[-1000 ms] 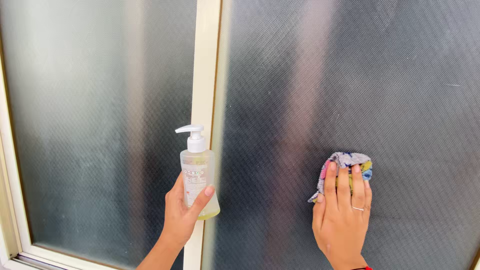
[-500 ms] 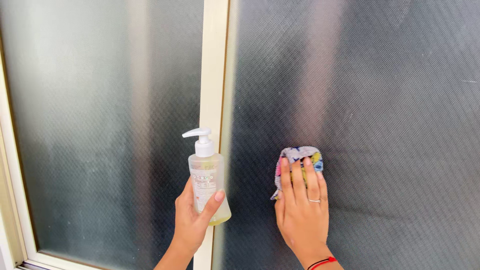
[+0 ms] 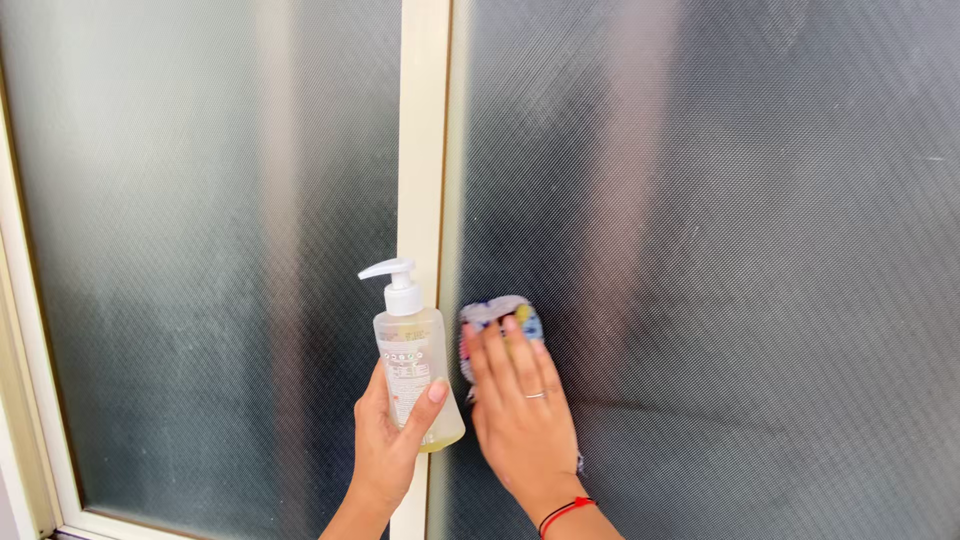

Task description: The person applies liquid soap from a pump bottle onto a patterned cloth and wipes a sliding window screen in vertical strokes. They continue wiping the screen surface and frame, then move to a second window screen and repeat the cleaning process.

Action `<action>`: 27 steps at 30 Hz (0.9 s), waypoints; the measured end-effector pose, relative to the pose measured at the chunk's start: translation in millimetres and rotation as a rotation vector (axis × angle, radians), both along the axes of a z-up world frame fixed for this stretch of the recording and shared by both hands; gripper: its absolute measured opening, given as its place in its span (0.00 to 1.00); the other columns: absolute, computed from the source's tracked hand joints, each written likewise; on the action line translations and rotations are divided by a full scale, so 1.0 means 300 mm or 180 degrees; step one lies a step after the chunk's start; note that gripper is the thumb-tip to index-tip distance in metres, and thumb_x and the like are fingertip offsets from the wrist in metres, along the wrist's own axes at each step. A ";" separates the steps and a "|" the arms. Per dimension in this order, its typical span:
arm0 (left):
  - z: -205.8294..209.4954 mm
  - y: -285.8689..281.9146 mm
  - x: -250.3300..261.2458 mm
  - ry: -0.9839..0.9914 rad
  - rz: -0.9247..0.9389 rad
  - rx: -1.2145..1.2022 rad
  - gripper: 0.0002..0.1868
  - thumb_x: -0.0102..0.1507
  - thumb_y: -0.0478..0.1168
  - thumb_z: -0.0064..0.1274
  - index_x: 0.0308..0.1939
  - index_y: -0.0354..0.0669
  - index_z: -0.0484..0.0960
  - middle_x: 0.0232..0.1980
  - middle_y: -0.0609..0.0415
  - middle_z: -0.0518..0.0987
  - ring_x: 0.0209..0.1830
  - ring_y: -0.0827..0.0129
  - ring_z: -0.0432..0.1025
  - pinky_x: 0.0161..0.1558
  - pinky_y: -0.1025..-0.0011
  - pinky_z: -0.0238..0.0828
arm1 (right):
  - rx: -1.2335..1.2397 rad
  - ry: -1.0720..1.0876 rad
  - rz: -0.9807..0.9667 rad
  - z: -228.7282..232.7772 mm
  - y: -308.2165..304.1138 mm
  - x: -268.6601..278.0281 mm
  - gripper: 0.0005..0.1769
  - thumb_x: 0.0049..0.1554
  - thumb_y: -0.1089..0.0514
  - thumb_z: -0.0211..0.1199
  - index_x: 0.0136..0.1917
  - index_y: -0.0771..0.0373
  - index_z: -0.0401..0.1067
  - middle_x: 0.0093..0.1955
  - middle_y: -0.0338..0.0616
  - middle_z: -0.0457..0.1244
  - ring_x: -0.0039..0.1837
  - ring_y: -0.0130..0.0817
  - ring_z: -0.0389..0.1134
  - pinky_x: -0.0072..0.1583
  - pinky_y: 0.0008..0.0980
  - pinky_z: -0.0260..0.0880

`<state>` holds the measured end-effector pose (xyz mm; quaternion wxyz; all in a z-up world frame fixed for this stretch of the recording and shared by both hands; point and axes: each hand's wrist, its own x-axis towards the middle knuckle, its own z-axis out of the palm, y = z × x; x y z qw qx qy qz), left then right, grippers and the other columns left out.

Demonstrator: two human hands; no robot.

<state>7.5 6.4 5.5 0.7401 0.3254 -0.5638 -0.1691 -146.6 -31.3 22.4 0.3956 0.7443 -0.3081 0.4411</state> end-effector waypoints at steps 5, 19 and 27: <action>0.006 0.005 -0.011 0.0084 0.0038 0.0035 0.27 0.63 0.46 0.57 0.62 0.35 0.75 0.54 0.50 0.83 0.53 0.71 0.76 0.55 0.68 0.73 | -0.0042 0.0815 0.0346 0.009 0.000 -0.016 0.33 0.58 0.52 0.55 0.74 0.68 0.62 0.79 0.49 0.53 0.81 0.44 0.48 0.78 0.44 0.46; 0.016 0.012 -0.055 -0.0088 0.0560 -0.0131 0.30 0.63 0.44 0.56 0.68 0.37 0.70 0.53 0.51 0.82 0.51 0.73 0.76 0.53 0.71 0.72 | -0.0264 0.1085 0.0179 0.034 0.014 -0.222 0.39 0.55 0.54 0.54 0.79 0.58 0.58 0.79 0.41 0.53 0.81 0.37 0.49 0.78 0.40 0.46; 0.013 -0.002 -0.079 -0.0214 0.0886 -0.0314 0.30 0.64 0.44 0.56 0.68 0.36 0.70 0.54 0.51 0.80 0.52 0.72 0.74 0.56 0.70 0.70 | -0.0291 0.1046 -0.0037 0.017 -0.009 -0.384 0.39 0.55 0.52 0.56 0.80 0.55 0.56 0.79 0.40 0.53 0.81 0.37 0.49 0.78 0.42 0.46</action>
